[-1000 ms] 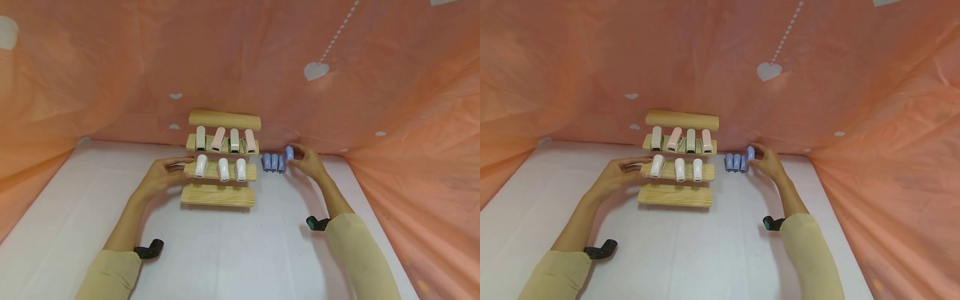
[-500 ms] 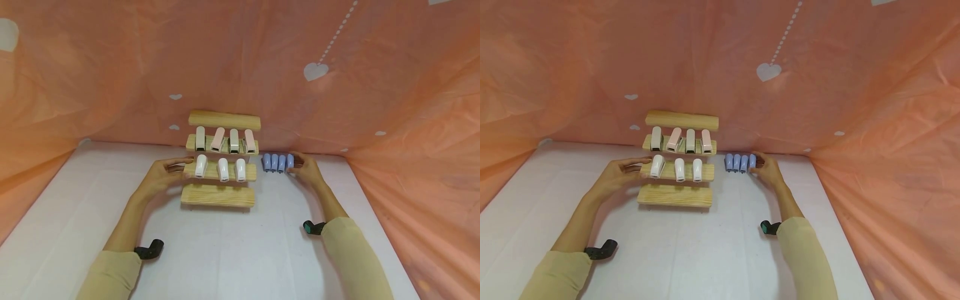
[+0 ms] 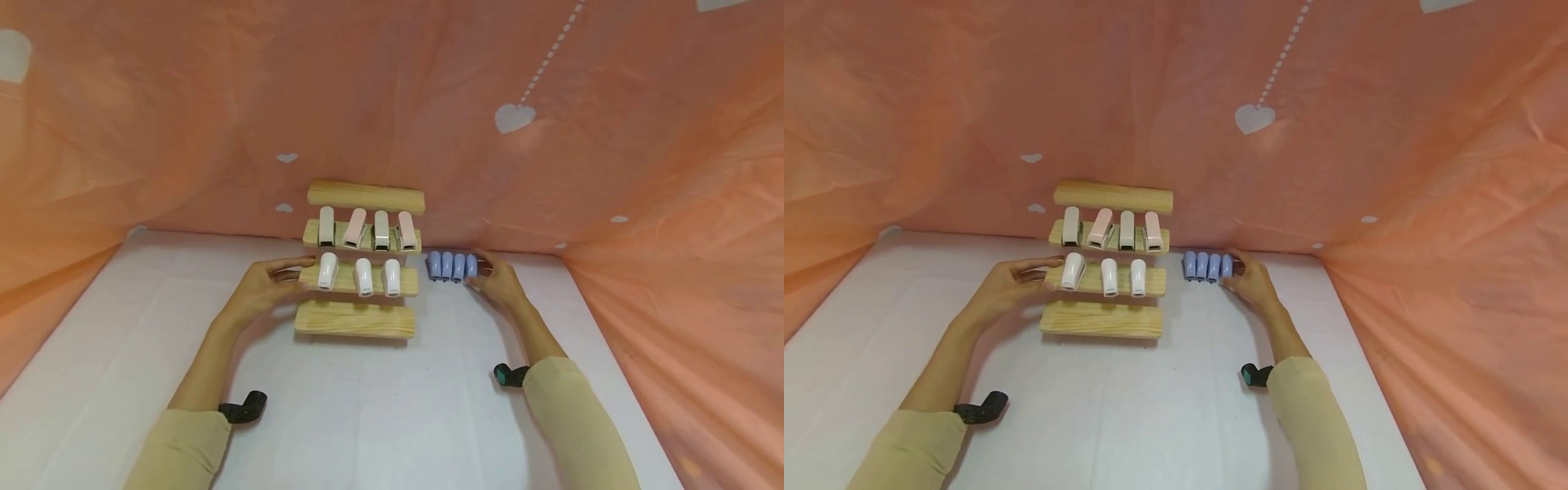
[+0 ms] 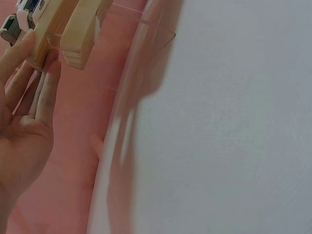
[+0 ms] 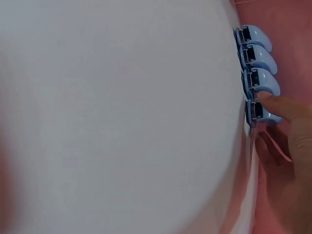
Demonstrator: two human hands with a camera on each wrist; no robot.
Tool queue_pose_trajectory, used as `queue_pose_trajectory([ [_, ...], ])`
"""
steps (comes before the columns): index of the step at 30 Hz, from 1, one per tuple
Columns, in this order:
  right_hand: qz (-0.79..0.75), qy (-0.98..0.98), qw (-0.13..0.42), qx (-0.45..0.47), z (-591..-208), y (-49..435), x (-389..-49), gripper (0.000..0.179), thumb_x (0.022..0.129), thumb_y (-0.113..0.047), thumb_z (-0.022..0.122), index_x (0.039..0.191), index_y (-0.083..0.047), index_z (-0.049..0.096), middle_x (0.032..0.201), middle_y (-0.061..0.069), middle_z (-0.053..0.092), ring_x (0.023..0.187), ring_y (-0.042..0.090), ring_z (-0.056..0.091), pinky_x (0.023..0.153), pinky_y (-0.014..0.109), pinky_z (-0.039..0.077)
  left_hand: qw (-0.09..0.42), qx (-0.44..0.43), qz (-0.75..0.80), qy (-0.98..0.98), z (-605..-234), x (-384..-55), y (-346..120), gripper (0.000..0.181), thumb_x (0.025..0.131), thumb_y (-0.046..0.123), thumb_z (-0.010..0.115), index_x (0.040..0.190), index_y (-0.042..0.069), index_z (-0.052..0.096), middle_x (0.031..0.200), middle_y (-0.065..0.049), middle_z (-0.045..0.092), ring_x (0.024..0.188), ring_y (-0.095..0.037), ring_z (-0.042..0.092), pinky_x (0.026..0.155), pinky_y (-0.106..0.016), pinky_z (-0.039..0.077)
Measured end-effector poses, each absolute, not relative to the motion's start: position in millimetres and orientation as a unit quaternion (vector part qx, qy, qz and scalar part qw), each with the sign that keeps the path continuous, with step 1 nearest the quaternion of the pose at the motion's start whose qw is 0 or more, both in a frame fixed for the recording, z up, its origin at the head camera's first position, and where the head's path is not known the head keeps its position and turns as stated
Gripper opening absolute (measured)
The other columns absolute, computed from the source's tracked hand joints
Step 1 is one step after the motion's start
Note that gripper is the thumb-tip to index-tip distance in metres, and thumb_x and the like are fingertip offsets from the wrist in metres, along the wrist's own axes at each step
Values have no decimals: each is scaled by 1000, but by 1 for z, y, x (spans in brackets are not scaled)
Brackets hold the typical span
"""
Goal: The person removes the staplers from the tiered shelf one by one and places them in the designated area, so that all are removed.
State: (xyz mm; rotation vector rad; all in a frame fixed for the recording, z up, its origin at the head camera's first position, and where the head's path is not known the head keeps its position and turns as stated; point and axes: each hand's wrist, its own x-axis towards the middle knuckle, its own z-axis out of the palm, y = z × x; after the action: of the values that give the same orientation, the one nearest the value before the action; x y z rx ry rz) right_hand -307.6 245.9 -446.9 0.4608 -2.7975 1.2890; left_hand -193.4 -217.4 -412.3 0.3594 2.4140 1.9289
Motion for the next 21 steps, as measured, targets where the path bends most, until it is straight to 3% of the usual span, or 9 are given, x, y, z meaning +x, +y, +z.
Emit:
queue_pose_trajectory([
  [8,424,-888,71,160,-429,234,-295,61,84,-7,79,140,-5,55,139,21,56,125,40,54,104,50,45,13,116,616,779,-414,-195,-218,48,87,11,78,131,-1,63,138,-15,58,113,-9,63,91,-21,53],
  [13,480,-852,101,180,-418,218,-288,57,82,-1,80,135,0,59,135,20,59,121,40,56,104,50,46,14,118,611,783,-414,-196,-220,48,88,14,77,132,0,62,138,-12,59,113,-8,62,90,-21,53],
  [21,537,-807,101,224,-390,194,-273,53,84,5,76,133,7,57,133,24,59,123,42,54,106,51,43,11,129,618,775,-416,-197,-219,48,89,12,76,131,-3,61,136,-14,60,112,-4,62,89,-20,53],
])
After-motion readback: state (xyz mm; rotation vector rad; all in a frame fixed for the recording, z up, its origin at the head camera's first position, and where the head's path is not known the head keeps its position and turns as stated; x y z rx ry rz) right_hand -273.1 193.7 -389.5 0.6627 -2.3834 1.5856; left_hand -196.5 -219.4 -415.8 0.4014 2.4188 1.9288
